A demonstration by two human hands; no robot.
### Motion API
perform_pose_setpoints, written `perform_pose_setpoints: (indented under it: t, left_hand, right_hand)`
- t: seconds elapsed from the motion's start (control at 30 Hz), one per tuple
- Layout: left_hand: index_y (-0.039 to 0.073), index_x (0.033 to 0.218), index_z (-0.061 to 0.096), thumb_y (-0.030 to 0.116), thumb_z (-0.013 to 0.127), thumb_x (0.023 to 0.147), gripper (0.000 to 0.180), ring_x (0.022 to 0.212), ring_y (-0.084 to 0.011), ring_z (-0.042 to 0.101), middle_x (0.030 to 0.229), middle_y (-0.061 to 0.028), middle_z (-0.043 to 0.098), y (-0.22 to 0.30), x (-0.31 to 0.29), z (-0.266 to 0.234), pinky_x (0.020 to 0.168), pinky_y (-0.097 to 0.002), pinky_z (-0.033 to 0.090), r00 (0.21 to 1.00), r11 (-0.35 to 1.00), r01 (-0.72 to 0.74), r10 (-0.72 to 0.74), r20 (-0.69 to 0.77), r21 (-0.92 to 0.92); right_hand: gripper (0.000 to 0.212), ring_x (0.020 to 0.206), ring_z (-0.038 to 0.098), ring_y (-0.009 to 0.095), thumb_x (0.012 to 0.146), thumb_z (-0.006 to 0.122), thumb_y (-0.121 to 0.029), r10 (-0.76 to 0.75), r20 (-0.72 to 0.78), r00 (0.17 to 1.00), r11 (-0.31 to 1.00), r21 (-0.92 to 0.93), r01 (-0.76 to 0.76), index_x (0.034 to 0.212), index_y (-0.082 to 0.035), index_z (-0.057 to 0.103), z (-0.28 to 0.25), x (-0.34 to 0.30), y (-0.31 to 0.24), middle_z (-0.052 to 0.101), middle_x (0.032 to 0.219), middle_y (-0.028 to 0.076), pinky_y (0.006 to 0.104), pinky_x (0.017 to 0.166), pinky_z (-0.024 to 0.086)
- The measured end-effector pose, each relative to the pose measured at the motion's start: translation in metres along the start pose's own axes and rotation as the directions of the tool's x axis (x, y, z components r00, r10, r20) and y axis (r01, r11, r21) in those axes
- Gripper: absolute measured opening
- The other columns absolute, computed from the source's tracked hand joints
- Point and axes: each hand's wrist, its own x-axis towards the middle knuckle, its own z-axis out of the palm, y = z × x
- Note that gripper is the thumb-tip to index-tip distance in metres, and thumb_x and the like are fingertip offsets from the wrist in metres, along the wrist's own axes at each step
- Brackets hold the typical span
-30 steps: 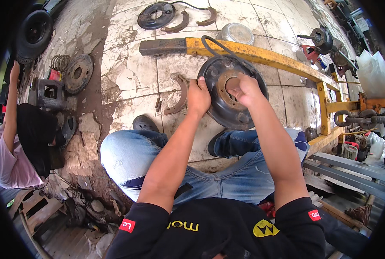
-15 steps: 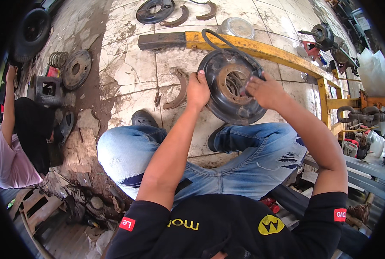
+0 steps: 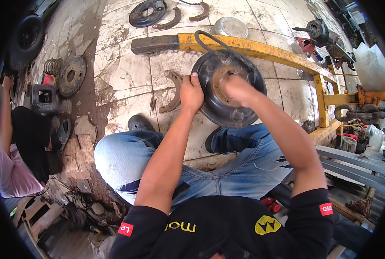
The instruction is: The person sits on the floor and scrubs the inside surface of a brake drum with a small abrasive pad. The person repeatedly rotates the drum and scrubs different areas of the inner surface.
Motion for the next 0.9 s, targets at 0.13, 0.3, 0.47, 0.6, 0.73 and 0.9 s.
perform_pose_setpoints:
  t: [0.13, 0.3, 0.47, 0.6, 0.73, 0.9]
  left_hand:
    - [-0.006, 0.110, 0.057, 0.037, 0.040, 0.104, 0.046, 0.091, -0.0328, 0.061, 0.100, -0.0234, 0.064, -0.001, 0.003, -0.002, 0.083, -0.0405, 0.047, 0.998, 1.000, 0.017, -0.018, 0.054, 0.023]
    - [-0.004, 0.099, 0.054, 0.038, 0.041, 0.103, 0.045, 0.092, -0.0476, 0.060, 0.096, -0.0299, 0.062, -0.004, 0.003, 0.000, 0.080, -0.0487, 0.046, 1.000, 1.000, -0.013, 0.013, 0.019, -0.005]
    - [-0.004, 0.101, 0.055, 0.039, 0.040, 0.103, 0.045, 0.094, -0.0470, 0.060, 0.098, -0.0299, 0.063, -0.007, 0.008, -0.001, 0.082, -0.0479, 0.046, 1.000, 1.000, 0.022, -0.022, 0.020, -0.009]
    - [-0.005, 0.103, 0.055, 0.039, 0.040, 0.103, 0.046, 0.097, -0.0465, 0.060, 0.101, -0.0298, 0.063, -0.001, 0.009, 0.002, 0.084, -0.0469, 0.046, 0.998, 1.000, 0.030, -0.030, 0.063, -0.001]
    - [-0.004, 0.104, 0.056, 0.040, 0.040, 0.103, 0.047, 0.099, -0.0466, 0.060, 0.102, -0.0298, 0.063, -0.004, 0.012, -0.001, 0.085, -0.0467, 0.046, 0.999, 1.000, 0.003, -0.003, 0.047, 0.001]
    - [-0.005, 0.107, 0.055, 0.040, 0.040, 0.102, 0.048, 0.102, -0.0485, 0.059, 0.102, -0.0328, 0.062, 0.003, 0.006, 0.000, 0.087, -0.0491, 0.045, 0.995, 0.988, -0.100, 0.101, -0.006, 0.120]
  right_hand:
    - [0.033, 0.107, 0.062, 0.025, 0.099, 0.046, -0.022, 0.147, 0.001, 0.989, 0.682, 0.725, -0.102, 0.122, 0.000, 0.055, -0.022, -0.011, 0.019, 0.062, 0.119, 0.015, 0.0432, 0.086, 0.050]
    - [0.044, 0.105, 0.062, 0.041, 0.101, 0.042, -0.027, -0.123, -0.068, 0.990, 0.909, -0.408, 0.085, 0.129, 0.006, 0.046, -0.027, -0.029, 0.019, 0.064, 0.107, 0.028, 0.0475, 0.091, 0.047]
    - [0.049, 0.114, 0.057, 0.041, 0.101, 0.040, -0.028, -0.163, 0.184, 0.969, 0.808, -0.539, 0.238, 0.142, 0.000, 0.039, 0.006, -0.030, 0.004, 0.061, 0.117, 0.027, 0.0461, 0.096, 0.043]
    - [0.047, 0.129, 0.049, 0.028, 0.098, 0.042, -0.023, -0.347, 0.413, 0.842, 0.218, -0.838, 0.501, 0.142, -0.006, 0.043, -0.048, -0.037, 0.054, 0.056, 0.134, 0.014, 0.0476, 0.108, 0.033]
    - [0.045, 0.136, 0.042, 0.023, 0.094, 0.042, -0.018, -0.478, 0.343, 0.809, -0.019, -0.925, 0.381, 0.137, -0.008, 0.050, -0.060, -0.030, 0.032, 0.053, 0.141, 0.008, 0.0512, 0.113, 0.026]
    - [0.046, 0.134, 0.045, 0.030, 0.092, 0.045, -0.018, -0.477, 0.260, 0.840, 0.101, -0.933, 0.346, 0.136, -0.004, 0.051, -0.028, -0.041, 0.073, 0.052, 0.140, 0.013, 0.0529, 0.111, 0.029]
